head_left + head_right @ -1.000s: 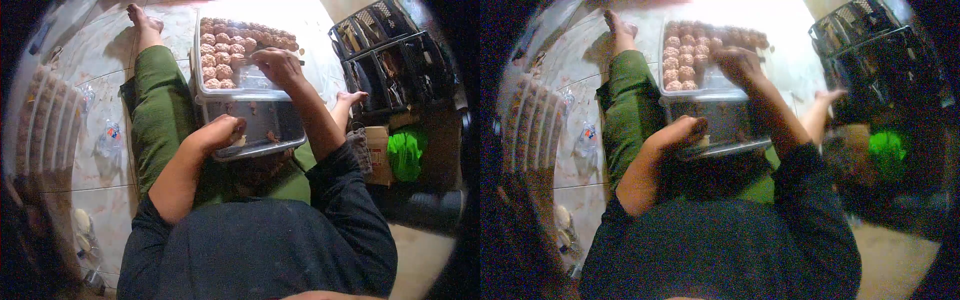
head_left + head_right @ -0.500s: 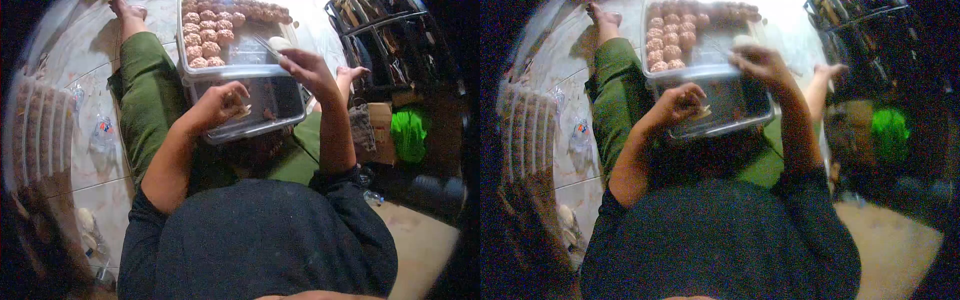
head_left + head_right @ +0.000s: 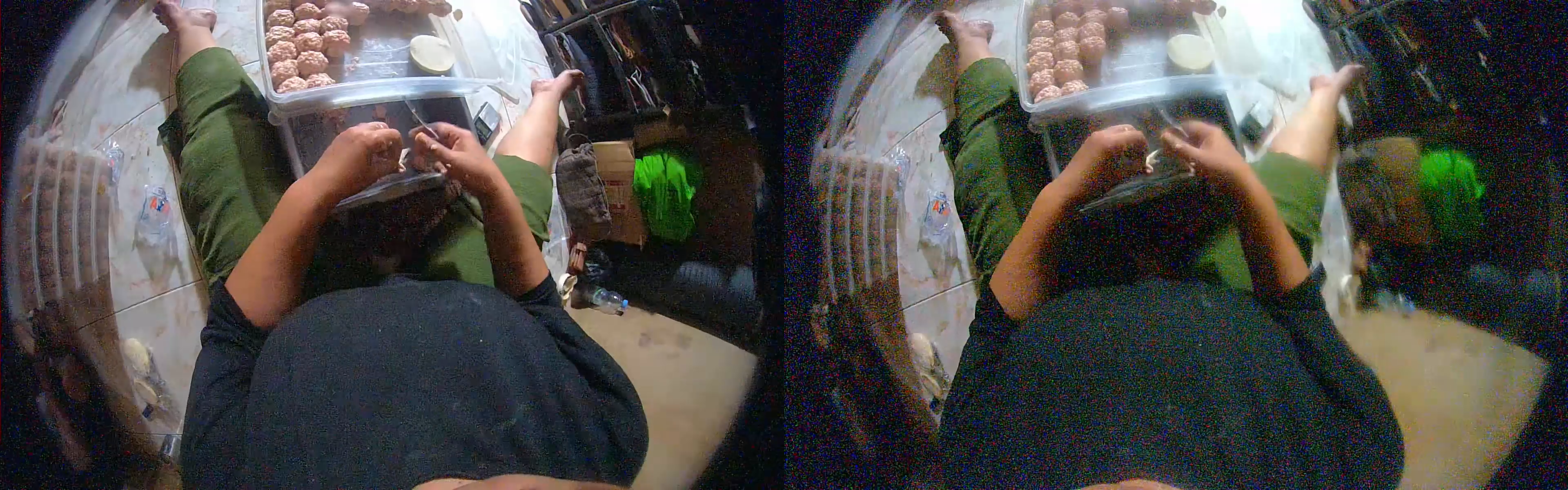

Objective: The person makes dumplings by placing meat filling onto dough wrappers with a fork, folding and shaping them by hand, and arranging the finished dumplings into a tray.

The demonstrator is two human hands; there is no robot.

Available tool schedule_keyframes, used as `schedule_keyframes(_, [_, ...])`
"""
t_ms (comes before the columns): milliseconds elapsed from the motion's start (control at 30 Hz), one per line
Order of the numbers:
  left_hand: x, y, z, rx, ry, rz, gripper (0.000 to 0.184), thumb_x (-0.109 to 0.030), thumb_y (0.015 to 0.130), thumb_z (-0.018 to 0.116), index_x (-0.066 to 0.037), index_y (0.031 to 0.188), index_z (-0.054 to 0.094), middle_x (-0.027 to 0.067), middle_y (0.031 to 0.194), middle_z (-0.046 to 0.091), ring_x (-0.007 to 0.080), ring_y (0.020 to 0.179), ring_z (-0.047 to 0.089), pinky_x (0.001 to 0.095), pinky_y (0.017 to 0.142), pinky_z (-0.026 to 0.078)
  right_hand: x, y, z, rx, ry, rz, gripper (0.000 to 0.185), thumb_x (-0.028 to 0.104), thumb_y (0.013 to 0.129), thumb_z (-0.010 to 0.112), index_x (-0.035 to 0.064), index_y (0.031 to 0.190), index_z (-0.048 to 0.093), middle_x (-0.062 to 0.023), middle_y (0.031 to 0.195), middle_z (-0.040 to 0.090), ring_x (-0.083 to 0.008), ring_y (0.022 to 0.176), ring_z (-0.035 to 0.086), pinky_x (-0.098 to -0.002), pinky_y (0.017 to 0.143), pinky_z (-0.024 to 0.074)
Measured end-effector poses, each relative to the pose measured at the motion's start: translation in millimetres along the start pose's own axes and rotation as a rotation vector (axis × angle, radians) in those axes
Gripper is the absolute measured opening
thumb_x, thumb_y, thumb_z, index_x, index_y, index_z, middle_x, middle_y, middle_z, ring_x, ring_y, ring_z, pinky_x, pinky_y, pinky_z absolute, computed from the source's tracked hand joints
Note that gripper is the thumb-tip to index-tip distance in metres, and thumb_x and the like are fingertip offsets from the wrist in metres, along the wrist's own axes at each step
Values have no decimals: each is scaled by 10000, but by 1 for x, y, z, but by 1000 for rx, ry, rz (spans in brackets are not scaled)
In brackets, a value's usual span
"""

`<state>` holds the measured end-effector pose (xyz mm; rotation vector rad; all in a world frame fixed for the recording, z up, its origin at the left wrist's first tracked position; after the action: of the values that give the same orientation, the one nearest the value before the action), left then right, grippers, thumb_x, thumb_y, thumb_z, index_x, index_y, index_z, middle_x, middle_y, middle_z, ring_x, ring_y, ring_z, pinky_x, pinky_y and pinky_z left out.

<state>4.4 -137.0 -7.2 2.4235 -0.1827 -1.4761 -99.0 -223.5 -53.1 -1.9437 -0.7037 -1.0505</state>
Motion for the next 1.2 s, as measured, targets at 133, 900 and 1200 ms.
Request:
schedule_keyframes(133, [29, -9, 9, 76, -289, -264, 172, -35, 704, 684, -19, 764, 524, 30, 713, 527, 88, 676, 483, 256, 638, 434, 12, -8, -49, -246, -567, -61, 237, 213, 858, 557, 8, 951, 633, -80, 742, 641, -140, 674, 596, -277, 632, 471])
schedule_keyframes(900, [83, -61, -164, -757, -1056, -108, 265, -79, 817, 604, -9, 1054, 509, 96, 985, 586, 195, 893, 588, 324, 812, 483, -61, 113, 6, 48, -944, 28, 292, 77, 787, 504, -16, 1063, 523, -184, 860, 605, -296, 865, 575, -382, 793, 440])
schedule_keyframes(1200, [90, -76, -174, -833, -1006, -67, 370, -97, 813, 602, 21, 1138, 470, 149, 1116, 532, 252, 1022, 530, 360, 886, 444, -39, 139, 30, 4, -689, -207, 390, 39, 797, 497, -3, 1182, 444, -186, 956, 594, -276, 920, 570, -376, 812, 439])
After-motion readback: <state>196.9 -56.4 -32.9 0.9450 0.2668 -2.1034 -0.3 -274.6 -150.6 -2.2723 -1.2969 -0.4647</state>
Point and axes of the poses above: each hand's wrist, its own y-axis towards the middle knuckle, its own z-axis out of the palm, x = y × z, the point moved 10 cm from there along y, towards the middle knuckle
